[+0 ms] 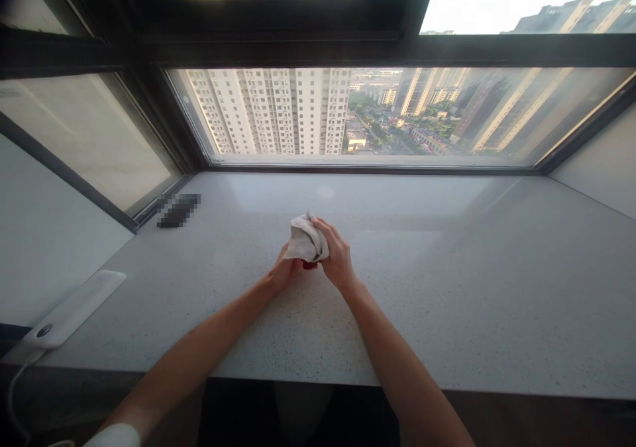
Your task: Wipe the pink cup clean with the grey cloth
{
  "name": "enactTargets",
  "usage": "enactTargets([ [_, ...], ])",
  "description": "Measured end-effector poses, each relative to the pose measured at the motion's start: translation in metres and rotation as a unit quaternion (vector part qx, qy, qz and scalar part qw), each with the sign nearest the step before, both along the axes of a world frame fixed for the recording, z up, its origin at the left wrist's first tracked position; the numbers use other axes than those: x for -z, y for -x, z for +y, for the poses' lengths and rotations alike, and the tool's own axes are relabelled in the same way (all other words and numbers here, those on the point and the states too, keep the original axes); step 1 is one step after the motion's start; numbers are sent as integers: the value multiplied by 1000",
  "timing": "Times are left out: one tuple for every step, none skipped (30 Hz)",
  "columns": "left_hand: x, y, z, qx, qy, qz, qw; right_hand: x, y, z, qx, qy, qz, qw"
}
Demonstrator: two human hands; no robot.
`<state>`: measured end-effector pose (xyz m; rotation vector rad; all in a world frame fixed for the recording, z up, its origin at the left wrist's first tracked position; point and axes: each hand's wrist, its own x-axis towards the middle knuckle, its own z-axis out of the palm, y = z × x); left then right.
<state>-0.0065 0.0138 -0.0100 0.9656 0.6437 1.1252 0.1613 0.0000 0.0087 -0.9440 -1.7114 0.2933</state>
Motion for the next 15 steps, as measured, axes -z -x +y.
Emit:
enactTargets([
  [-2,1,0,-7,-1,-1,1000,4,3,4,-4,27,42,999],
  [-3,2,1,-15,-4,-3,1000,9,5,7,-8,58,84,995],
  [-4,3,2,-23,-9,-5,1000,13,9,9,-12,88,119,989],
  [-5,3,2,-28,-18,-7,999,16,11,10,-12,114,144,983],
  [-5,3,2,-32,-28,-7,999,18,14,10,-5,131,158,979],
  [-4,2,3,-34,-40,-7,999,19,15,9,13,138,162,977],
  [-3,0,2,-28,-49,-6,998,18,14,6,38,134,154,978],
  [-2,-1,2,-16,-51,-4,999,15,13,4,67,116,137,981],
  [-1,-3,1,-1,-49,-2,999,12,10,0,93,89,112,985],
  [1,-5,1,18,-42,0,999,8,7,-3,109,57,80,989],
  [2,-6,0,36,-31,2,999,3,3,-5,113,24,43,992],
  [4,-7,0,48,-20,5,999,-1,0,-7,109,-6,7,994],
  [5,-8,0,51,-12,8,999,-5,-2,-9,100,-27,-25,994],
  [6,-8,0,45,-9,10,999,-7,-4,-10,89,-37,-48,994],
  [7,-8,1,32,-8,11,999,-9,-3,-10,80,-37,-57,994],
])
